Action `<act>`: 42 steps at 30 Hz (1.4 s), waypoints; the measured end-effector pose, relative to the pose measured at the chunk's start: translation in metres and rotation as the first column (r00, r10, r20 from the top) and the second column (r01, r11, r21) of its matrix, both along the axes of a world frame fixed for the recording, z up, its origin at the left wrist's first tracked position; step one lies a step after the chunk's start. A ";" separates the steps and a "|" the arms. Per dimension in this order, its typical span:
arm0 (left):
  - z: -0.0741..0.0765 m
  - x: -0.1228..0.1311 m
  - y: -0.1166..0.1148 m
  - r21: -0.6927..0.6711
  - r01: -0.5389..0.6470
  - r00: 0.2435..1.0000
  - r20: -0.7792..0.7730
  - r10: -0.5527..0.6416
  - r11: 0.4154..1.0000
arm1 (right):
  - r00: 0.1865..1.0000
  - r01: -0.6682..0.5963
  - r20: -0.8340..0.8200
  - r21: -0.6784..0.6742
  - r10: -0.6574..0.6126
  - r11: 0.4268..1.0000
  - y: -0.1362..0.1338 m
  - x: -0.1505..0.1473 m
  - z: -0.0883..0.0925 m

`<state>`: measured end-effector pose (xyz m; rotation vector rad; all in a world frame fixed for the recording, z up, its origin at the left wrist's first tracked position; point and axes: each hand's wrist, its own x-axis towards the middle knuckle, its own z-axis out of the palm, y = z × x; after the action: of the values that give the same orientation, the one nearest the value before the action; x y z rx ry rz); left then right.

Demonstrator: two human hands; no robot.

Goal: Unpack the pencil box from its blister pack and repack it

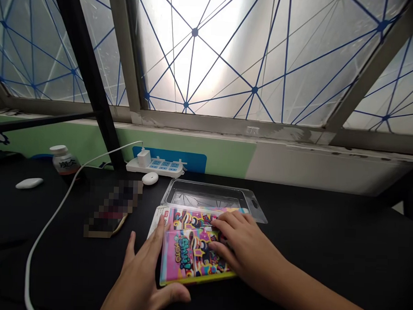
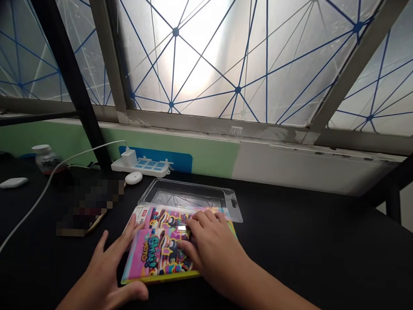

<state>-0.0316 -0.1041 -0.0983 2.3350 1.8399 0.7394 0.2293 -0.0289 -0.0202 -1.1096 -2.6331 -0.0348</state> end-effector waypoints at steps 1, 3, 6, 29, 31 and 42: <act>0.000 -0.002 0.000 -0.028 0.009 1.000 -0.001 -0.009 1.000 | 1.000 -0.003 -0.001 -0.019 0.003 1.000 0.001 -0.005 -0.001; 0.003 -0.003 0.001 -0.072 -0.012 1.000 0.015 0.013 0.997 | 1.000 0.007 -0.026 -0.027 -0.008 1.000 0.002 -0.010 -0.006; 0.010 0.000 0.002 -0.130 -0.014 0.998 0.054 0.021 0.991 | 0.995 0.032 -0.097 0.020 -0.030 0.999 0.005 -0.012 -0.014; 0.046 -0.015 0.003 -0.271 0.077 0.978 0.207 -0.020 0.960 | 0.936 -0.353 0.045 0.153 0.350 0.923 -0.058 0.038 0.032; 0.042 -0.011 0.004 -0.222 0.063 0.985 0.173 -0.025 0.973 | 0.938 -0.329 0.110 -0.020 0.329 0.944 -0.062 0.056 0.032; 0.032 -0.010 0.009 -0.075 0.028 0.996 0.088 -0.022 0.997 | 0.995 -0.100 -0.042 -0.178 0.094 0.979 -0.028 0.116 -0.010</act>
<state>-0.0413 -0.0951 -0.0663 2.2375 1.7677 0.7418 0.3451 -0.0570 -0.0305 -1.0237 -2.6996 0.2443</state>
